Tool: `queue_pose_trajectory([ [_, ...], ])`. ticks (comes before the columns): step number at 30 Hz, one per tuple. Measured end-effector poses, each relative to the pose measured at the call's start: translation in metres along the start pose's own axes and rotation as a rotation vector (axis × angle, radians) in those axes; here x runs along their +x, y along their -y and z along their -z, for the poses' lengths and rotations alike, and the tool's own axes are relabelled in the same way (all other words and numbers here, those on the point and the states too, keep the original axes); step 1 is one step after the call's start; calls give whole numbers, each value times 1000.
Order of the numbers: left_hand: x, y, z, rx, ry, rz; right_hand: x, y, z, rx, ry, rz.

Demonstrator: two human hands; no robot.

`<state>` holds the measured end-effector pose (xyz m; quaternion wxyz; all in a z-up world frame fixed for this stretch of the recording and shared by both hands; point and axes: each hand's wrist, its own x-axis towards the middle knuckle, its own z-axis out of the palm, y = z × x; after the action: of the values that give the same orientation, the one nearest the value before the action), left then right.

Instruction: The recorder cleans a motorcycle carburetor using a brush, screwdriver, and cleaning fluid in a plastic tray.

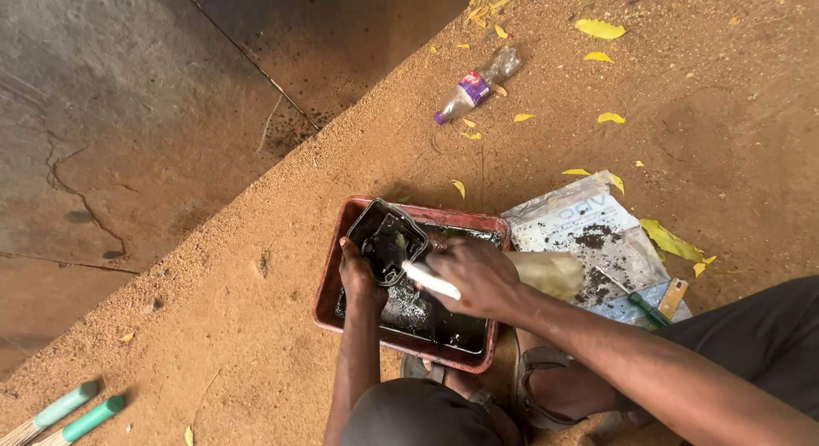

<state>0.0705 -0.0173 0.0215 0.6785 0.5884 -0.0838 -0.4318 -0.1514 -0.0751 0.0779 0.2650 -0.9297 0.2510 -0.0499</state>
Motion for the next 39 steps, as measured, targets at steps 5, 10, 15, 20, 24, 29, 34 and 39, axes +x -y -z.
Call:
queue_pose_trajectory([
  [5, 9, 7, 5, -167, 51, 31, -10, -11, -12, -38, -272, 277],
  [10, 38, 27, 31, -82, -146, 160, -9, -10, -11, -62, -440, 402],
  [15, 3, -3, 3, -84, -166, 216, 0, -19, -20, -142, -215, 175],
  [20, 37, 12, 43, 693, -70, 14, 20, -27, 1, -135, -401, 242],
  [24, 18, -22, 12, 1218, 169, -351, 40, -41, 5, -125, -113, 90],
  [29, -17, -72, -35, 1401, 230, -453, 36, -53, -9, -100, 74, -176],
  [34, -50, -102, -62, 1502, 315, -660, 25, -47, 3, -40, -135, 8],
  [39, -58, -117, -67, 1643, 398, -814, 18, -38, 15, 13, -197, 61],
])
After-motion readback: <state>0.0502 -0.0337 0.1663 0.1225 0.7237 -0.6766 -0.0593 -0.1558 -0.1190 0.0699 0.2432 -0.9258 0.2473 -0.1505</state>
